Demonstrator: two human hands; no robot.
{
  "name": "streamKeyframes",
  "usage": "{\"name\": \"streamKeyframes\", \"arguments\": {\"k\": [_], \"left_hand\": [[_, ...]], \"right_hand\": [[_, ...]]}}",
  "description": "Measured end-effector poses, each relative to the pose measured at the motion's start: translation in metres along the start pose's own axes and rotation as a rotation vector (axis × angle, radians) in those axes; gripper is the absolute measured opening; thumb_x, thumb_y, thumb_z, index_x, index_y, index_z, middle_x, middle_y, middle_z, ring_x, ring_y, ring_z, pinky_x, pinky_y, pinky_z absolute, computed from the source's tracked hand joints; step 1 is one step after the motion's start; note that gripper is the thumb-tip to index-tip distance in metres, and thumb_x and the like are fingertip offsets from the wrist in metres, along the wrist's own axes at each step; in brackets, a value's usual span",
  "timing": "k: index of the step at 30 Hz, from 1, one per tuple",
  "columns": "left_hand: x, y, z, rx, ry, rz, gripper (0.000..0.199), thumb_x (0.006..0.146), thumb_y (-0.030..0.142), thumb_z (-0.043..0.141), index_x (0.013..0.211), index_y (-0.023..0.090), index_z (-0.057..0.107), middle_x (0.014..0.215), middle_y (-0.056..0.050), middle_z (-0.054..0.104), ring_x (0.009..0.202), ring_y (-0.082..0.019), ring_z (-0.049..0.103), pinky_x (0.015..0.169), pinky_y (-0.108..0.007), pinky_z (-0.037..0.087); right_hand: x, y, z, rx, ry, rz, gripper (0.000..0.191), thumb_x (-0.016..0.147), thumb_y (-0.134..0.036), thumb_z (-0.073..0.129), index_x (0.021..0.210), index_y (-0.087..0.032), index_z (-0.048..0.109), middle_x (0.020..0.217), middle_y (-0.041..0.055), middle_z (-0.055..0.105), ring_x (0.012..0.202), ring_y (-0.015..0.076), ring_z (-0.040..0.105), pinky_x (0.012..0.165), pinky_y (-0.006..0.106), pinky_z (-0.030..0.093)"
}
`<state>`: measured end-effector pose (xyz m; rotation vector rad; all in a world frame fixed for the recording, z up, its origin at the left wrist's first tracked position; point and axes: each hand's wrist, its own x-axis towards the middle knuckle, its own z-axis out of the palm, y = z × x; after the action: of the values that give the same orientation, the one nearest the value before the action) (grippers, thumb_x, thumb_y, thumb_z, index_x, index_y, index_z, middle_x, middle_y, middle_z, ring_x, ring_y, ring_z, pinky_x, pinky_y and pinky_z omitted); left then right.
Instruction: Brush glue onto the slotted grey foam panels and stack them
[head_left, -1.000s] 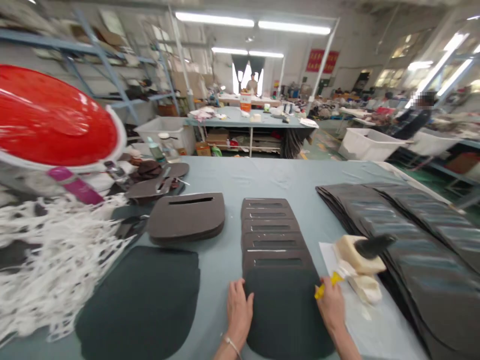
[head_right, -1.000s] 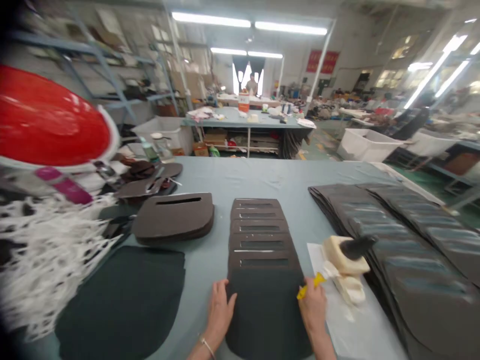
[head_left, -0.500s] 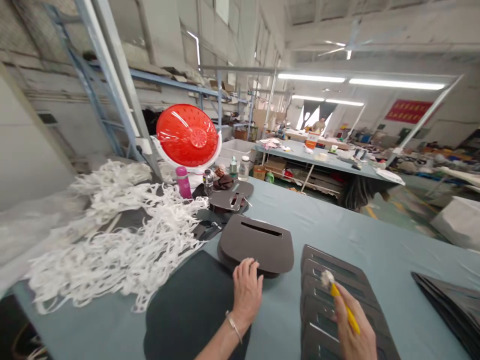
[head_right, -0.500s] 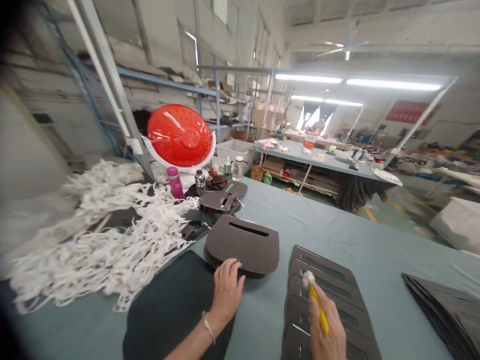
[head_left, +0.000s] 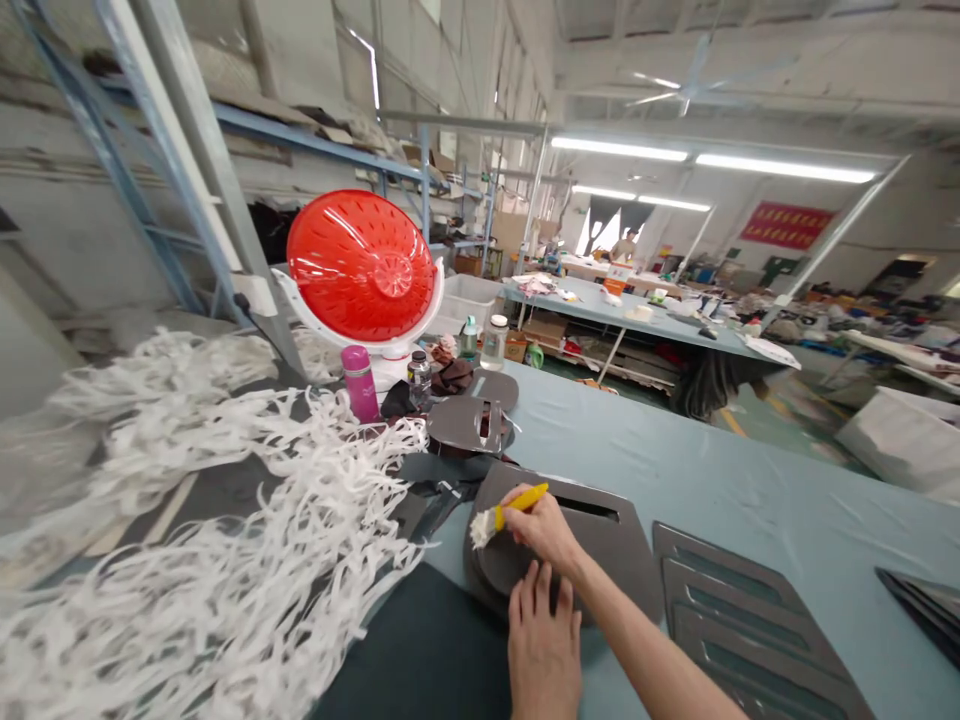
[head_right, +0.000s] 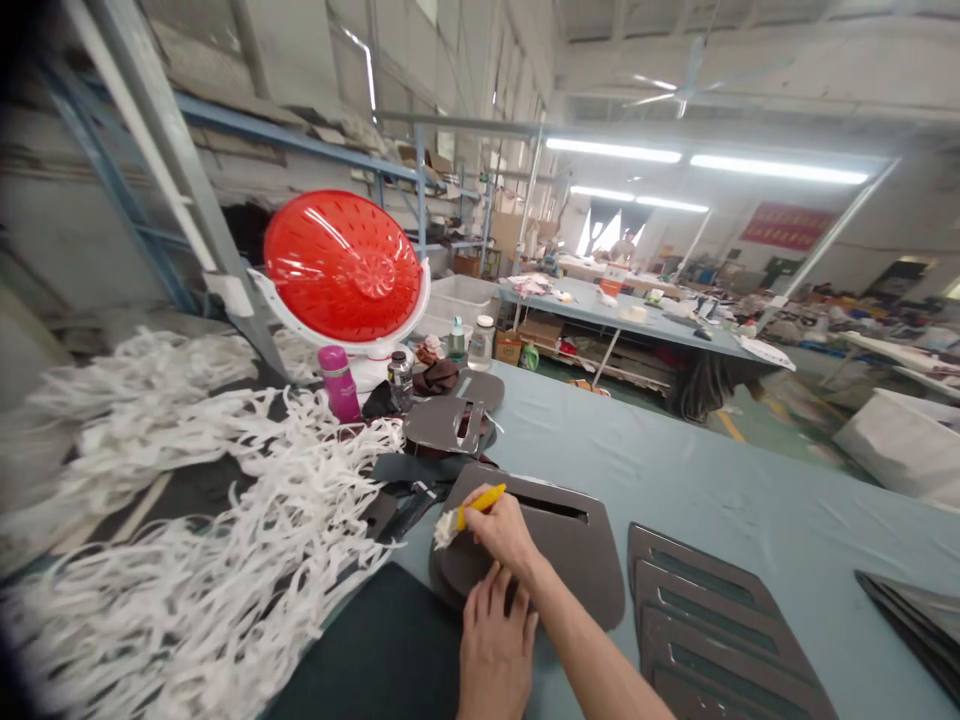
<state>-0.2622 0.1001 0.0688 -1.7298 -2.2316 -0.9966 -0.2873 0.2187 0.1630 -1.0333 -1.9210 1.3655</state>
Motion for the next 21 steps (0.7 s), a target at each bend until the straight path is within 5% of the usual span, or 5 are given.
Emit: {"name": "streamKeyframes", "arguments": {"k": [4, 8, 16, 18, 21], "left_hand": [[0.003, -0.003, 0.001, -0.017, -0.003, -0.001, 0.032, 0.085, 0.028, 0.050, 0.115, 0.028, 0.059, 0.127, -0.007, 0.056, 0.120, -0.026, 0.047, 0.096, -0.048, 0.041], [0.005, -0.003, -0.003, -0.021, -0.020, -0.011, 0.033, 0.085, 0.023, 0.049, 0.114, 0.029, 0.060, 0.125, -0.007, 0.057, 0.120, -0.026, 0.048, 0.095, -0.047, 0.042], [0.011, 0.003, -0.021, -0.013, -0.082, 0.033, 0.032, 0.087, 0.025, 0.045, 0.116, 0.027, 0.059, 0.127, -0.008, 0.055, 0.122, -0.027, 0.046, 0.097, -0.047, 0.040], [0.010, 0.004, -0.023, 0.003, -0.117, 0.055, 0.033, 0.088, 0.025, 0.044, 0.119, 0.026, 0.057, 0.130, -0.009, 0.052, 0.124, -0.028, 0.044, 0.098, -0.049, 0.038], [0.009, 0.006, -0.023, 0.000, -0.153, 0.069, 0.036, 0.089, 0.028, 0.043, 0.122, 0.024, 0.055, 0.132, -0.012, 0.050, 0.127, -0.030, 0.040, 0.099, -0.050, 0.035]], "right_hand": [[0.053, 0.010, -0.006, -0.158, 0.416, 0.011, 0.026, 0.075, -0.031, 0.049, 0.089, -0.015, 0.064, 0.048, -0.0041, 0.055, 0.046, 0.0121, 0.054, 0.050, 0.021, 0.041], [0.061, 0.025, -0.020, -0.177, 0.398, 0.026, 0.033, 0.077, -0.038, 0.048, 0.092, -0.014, 0.066, 0.051, -0.0017, 0.060, 0.045, 0.0128, 0.056, 0.049, 0.021, 0.042], [-0.019, 0.056, -0.163, -0.499, 0.878, 0.218, 0.028, 0.071, -0.031, 0.046, 0.068, -0.014, 0.068, 0.043, 0.0018, 0.057, 0.052, 0.0173, 0.058, 0.059, 0.025, 0.041], [-0.044, 0.057, -0.183, -0.496, 0.871, 0.272, 0.028, 0.072, -0.030, 0.045, 0.069, -0.014, 0.068, 0.045, 0.0016, 0.058, 0.051, 0.0164, 0.058, 0.059, 0.024, 0.040], [-0.085, 0.061, -0.186, -0.507, 0.855, 0.317, 0.028, 0.074, -0.031, 0.045, 0.069, -0.014, 0.066, 0.046, 0.0006, 0.059, 0.051, 0.0154, 0.057, 0.062, 0.024, 0.040]]}}
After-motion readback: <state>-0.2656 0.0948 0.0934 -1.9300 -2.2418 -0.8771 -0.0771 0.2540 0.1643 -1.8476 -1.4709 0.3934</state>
